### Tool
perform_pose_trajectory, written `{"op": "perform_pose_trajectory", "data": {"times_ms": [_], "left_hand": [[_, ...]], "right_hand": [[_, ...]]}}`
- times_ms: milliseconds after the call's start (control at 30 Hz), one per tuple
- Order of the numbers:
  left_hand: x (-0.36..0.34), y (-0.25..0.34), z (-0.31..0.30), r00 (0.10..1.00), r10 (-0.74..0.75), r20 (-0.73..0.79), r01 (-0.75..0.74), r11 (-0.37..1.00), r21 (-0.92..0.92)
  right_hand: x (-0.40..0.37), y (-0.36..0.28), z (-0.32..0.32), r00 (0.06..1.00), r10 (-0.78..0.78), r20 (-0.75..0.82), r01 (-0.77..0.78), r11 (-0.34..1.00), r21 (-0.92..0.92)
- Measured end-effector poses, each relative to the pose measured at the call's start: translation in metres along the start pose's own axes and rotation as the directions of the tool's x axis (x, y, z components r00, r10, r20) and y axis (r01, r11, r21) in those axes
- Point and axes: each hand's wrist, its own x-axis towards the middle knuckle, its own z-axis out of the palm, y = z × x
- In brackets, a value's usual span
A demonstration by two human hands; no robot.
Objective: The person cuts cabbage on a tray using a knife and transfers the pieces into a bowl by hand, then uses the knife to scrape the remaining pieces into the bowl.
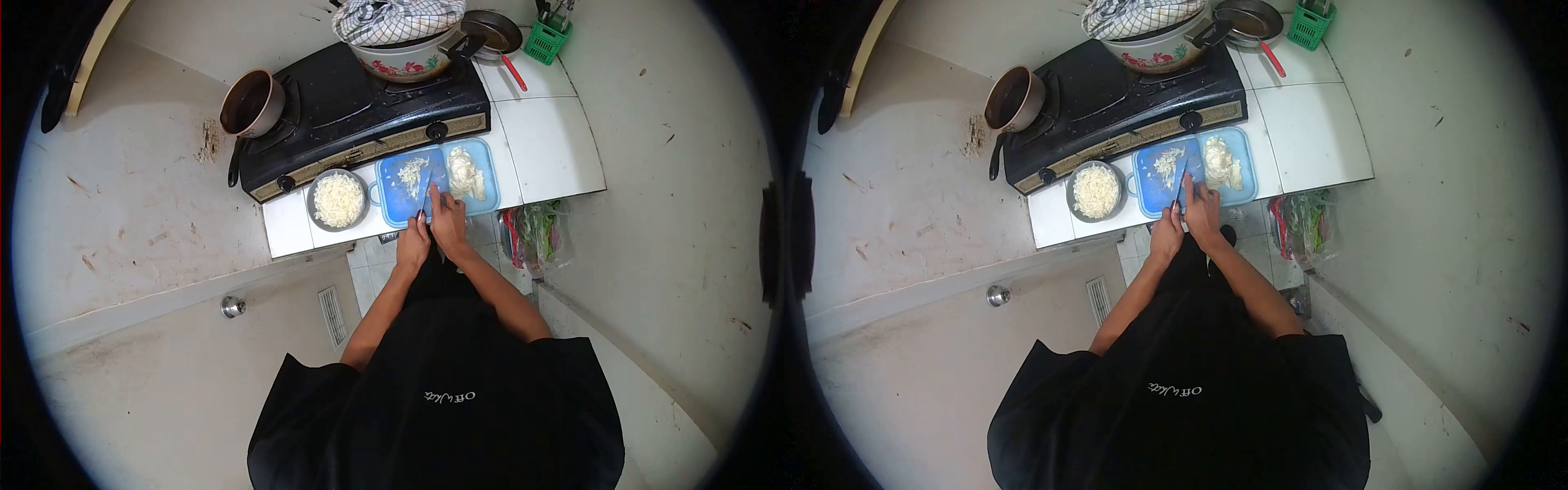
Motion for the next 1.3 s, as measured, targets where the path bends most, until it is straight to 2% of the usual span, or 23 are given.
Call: {"op": "perform_pose_trajectory", "data": {"times_ms": [133,367,533,767,867,933,1033,1100,1233,1300], "left_hand": [[-0.006,-0.007,-0.001,0.998,-0.055,0.003,0.055,0.994,-0.092],[-0.012,-0.006,-0.01,1.0,-0.019,0.009,0.02,0.988,-0.152],[-0.013,-0.003,-0.008,0.999,0.01,0.041,-0.005,0.991,-0.135],[-0.01,-0.004,-0.004,0.998,0.02,0.056,-0.012,0.99,-0.142],[-0.009,-0.009,0.004,0.993,-0.02,0.113,0.031,0.995,-0.096],[-0.006,-0.001,0.0,0.999,-0.007,0.054,0.009,0.999,-0.042],[0.006,0.006,-0.006,1.0,-0.011,0.024,0.011,0.999,0.036],[0.014,0.005,-0.009,1.0,-0.016,0.01,0.016,1.0,0.018],[0.024,-0.003,-0.023,1.0,-0.024,0.012,0.024,0.999,0.021],[0.024,-0.005,-0.029,0.999,-0.036,0.0,0.036,0.999,0.02]], "right_hand": [[-0.005,-0.001,0.003,1.0,0.014,-0.021,-0.014,1.0,-0.007],[-0.006,0.004,0.007,1.0,0.004,-0.016,-0.004,1.0,0.028],[-0.005,0.004,0.006,0.999,0.029,0.021,-0.029,0.999,0.021],[-0.004,0.001,0.004,0.999,0.051,-0.019,-0.05,0.997,0.06],[-0.004,-0.002,-0.003,0.998,0.066,-0.002,-0.066,0.994,0.088],[-0.005,-0.002,0.0,0.997,0.072,0.027,-0.074,0.994,0.084],[-0.005,-0.003,0.006,0.997,0.064,-0.047,-0.06,0.996,0.068],[-0.006,-0.004,0.007,0.994,0.094,0.06,-0.097,0.993,0.064],[-0.005,-0.014,0.008,0.995,0.076,0.071,-0.079,0.996,0.038],[0.001,-0.02,0.015,0.995,0.014,-0.098,-0.003,0.994,0.11]]}}
